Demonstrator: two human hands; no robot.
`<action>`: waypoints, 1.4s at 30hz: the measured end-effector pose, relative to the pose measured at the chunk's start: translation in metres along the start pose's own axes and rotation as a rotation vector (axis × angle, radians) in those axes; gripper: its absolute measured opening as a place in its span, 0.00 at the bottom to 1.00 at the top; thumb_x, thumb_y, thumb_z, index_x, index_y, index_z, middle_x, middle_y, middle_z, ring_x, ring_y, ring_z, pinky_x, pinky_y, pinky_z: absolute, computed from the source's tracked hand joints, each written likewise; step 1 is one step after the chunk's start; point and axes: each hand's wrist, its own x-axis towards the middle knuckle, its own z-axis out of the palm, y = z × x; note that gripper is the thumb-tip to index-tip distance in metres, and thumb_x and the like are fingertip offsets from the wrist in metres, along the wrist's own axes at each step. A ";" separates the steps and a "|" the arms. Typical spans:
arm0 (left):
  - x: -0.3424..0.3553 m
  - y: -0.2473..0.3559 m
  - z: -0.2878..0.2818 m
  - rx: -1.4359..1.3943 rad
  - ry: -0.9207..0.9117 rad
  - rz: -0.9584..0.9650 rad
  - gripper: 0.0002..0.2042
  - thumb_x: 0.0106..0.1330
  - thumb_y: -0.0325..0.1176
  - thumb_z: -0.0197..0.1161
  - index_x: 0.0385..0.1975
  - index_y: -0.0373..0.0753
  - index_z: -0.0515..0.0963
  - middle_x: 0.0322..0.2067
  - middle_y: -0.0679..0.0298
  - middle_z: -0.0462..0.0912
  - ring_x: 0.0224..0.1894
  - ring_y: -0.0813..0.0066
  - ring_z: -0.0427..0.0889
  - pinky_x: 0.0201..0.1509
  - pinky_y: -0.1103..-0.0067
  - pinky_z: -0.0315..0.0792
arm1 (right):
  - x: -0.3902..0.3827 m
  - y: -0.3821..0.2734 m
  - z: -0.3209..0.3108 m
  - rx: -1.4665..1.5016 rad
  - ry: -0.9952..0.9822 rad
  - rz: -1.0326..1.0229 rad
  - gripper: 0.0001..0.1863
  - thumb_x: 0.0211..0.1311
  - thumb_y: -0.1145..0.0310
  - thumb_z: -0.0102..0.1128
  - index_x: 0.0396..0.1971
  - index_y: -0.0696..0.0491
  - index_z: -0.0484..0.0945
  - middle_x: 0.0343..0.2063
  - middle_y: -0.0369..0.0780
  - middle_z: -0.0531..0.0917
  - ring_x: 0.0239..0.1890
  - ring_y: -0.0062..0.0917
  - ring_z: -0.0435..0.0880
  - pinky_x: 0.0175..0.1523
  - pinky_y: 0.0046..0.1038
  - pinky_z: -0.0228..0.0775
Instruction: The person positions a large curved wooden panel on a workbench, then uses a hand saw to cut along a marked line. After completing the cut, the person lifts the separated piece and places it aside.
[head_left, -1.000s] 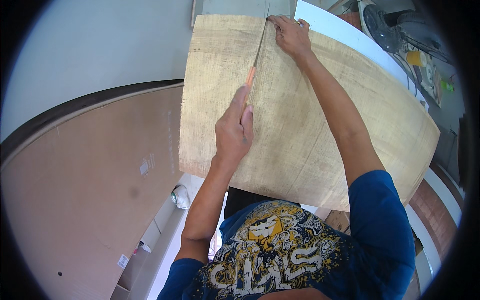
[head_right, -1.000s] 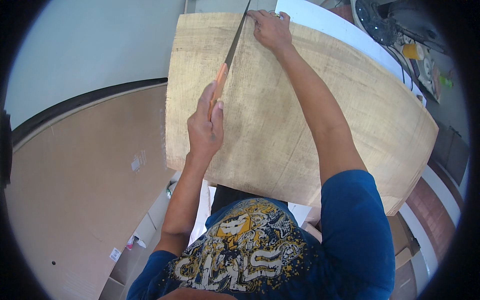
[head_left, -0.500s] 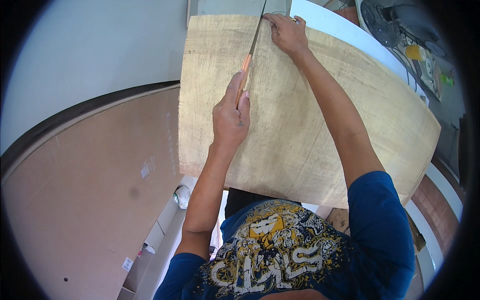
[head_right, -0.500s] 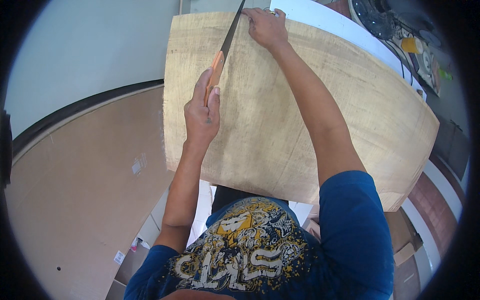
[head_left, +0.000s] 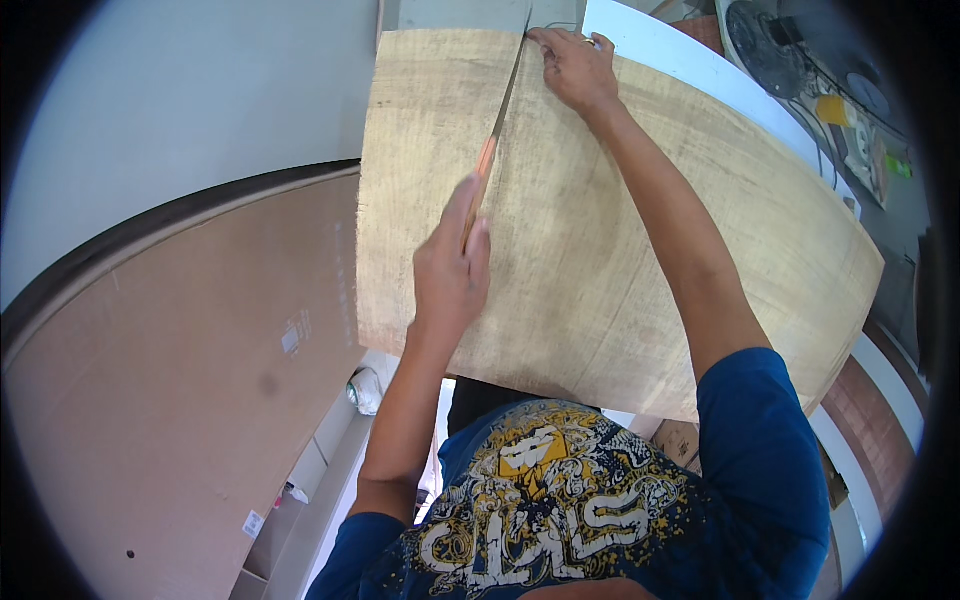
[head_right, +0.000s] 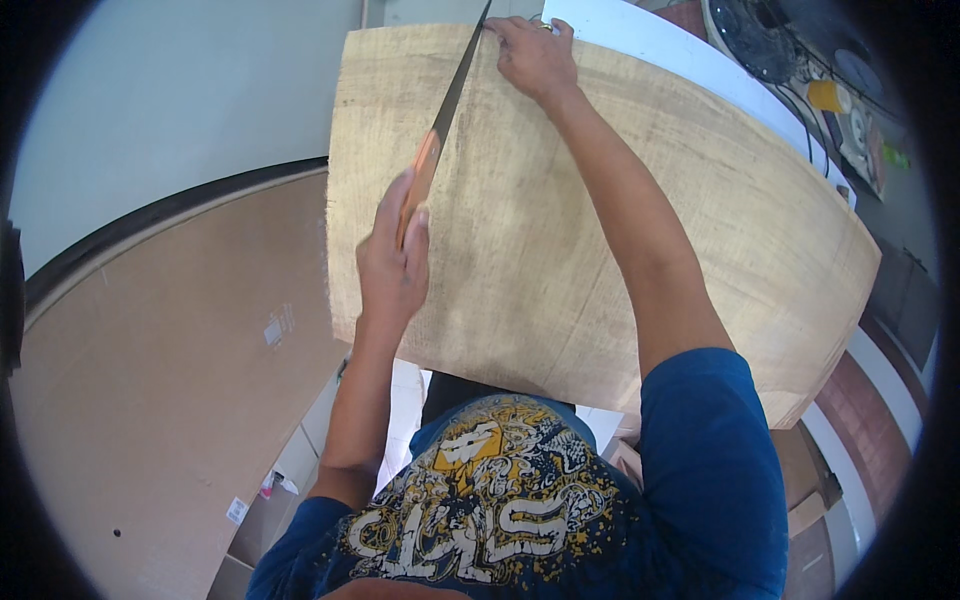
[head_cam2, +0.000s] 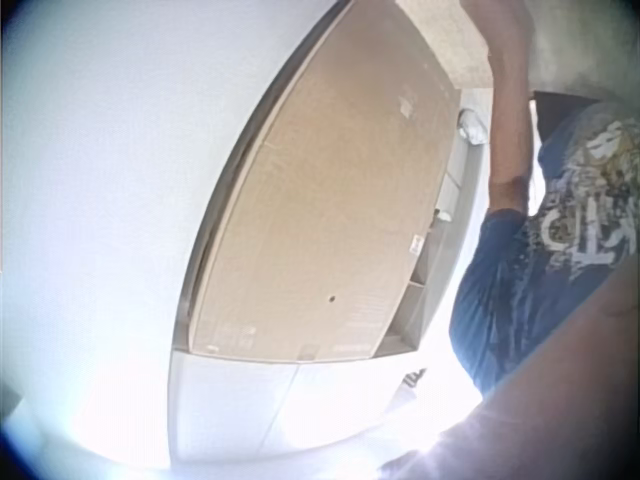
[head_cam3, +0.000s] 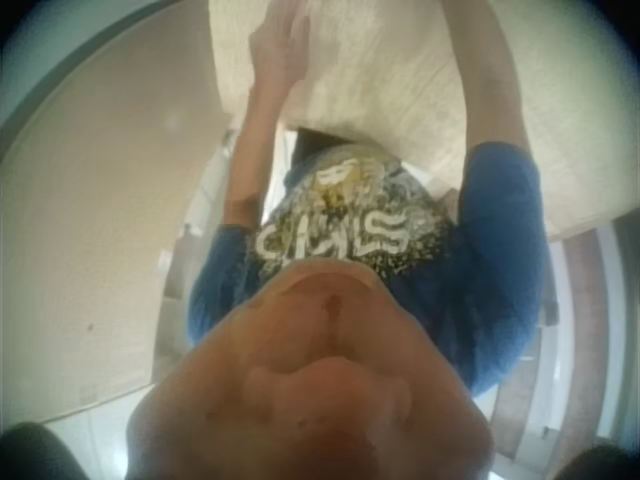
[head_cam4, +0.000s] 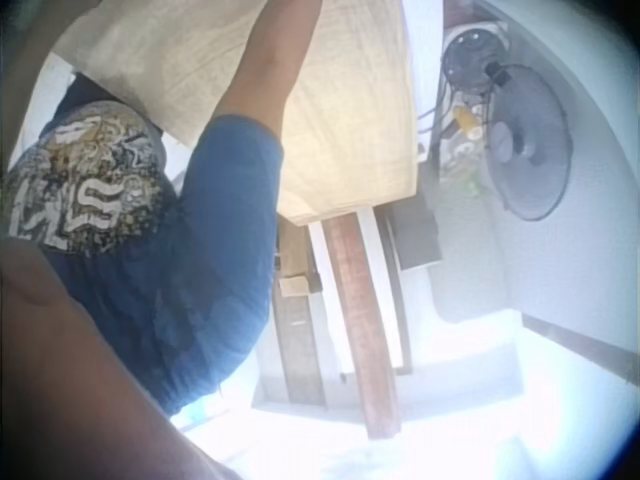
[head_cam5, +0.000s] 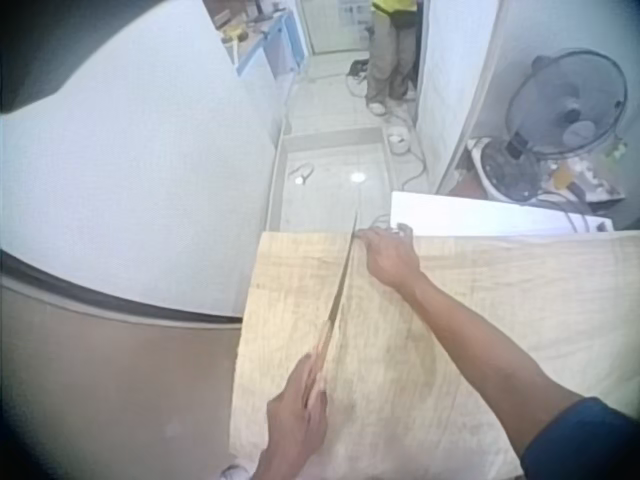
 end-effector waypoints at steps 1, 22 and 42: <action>0.017 -0.004 0.008 -0.001 -0.026 -0.019 0.24 0.74 0.26 0.57 0.70 0.39 0.68 0.40 0.45 0.86 0.34 0.52 0.87 0.38 0.68 0.79 | 0.000 0.000 0.000 -0.007 0.004 -0.005 0.22 0.73 0.67 0.45 0.62 0.34 0.77 0.54 0.31 0.83 0.59 0.29 0.80 0.74 0.51 0.48; 0.091 -0.006 0.045 0.075 -0.090 -0.099 0.25 0.75 0.29 0.55 0.71 0.42 0.63 0.28 0.46 0.84 0.30 0.42 0.85 0.36 0.59 0.75 | 0.006 -0.006 -0.004 0.005 0.010 -0.007 0.20 0.70 0.66 0.49 0.60 0.38 0.78 0.54 0.34 0.84 0.58 0.30 0.81 0.72 0.51 0.50; -0.033 0.034 -0.026 0.061 -0.161 -0.138 0.24 0.77 0.26 0.53 0.72 0.40 0.64 0.55 0.41 0.81 0.44 0.49 0.88 0.48 0.66 0.79 | 0.004 -0.012 -0.003 -0.182 -0.123 0.103 0.19 0.77 0.60 0.40 0.53 0.52 0.78 0.55 0.41 0.83 0.64 0.35 0.75 0.74 0.52 0.49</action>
